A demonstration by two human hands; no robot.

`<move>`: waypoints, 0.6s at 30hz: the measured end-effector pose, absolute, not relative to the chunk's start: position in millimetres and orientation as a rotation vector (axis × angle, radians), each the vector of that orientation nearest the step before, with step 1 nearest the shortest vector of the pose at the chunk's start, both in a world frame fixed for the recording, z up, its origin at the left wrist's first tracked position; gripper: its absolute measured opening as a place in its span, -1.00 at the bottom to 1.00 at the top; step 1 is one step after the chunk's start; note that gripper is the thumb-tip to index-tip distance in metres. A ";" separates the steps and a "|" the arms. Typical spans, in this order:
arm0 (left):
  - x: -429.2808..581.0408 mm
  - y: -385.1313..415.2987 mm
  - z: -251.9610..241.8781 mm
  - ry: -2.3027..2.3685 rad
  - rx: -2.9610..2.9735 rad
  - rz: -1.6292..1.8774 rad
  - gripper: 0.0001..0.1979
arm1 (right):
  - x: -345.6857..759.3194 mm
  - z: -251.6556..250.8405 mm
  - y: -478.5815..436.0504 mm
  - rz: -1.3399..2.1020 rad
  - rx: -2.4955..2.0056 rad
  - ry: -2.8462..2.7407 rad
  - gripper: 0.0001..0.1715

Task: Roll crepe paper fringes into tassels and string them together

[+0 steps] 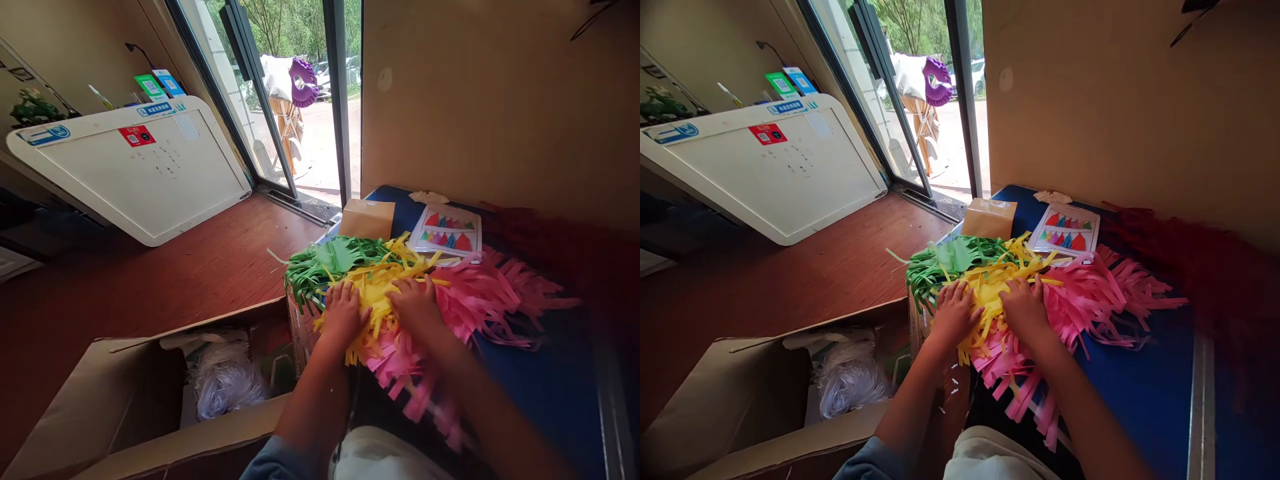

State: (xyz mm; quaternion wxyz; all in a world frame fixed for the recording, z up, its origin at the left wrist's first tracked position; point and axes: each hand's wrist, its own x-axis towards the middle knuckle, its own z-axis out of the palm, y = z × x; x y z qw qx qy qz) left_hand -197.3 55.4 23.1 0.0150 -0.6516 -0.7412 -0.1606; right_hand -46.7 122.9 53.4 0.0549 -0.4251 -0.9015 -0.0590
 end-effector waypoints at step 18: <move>-198.5 37.4 11.3 -2.291 -1.862 -0.627 -0.64 | -57.2 38.5 130.8 -0.243 -1.255 -2.716 -0.77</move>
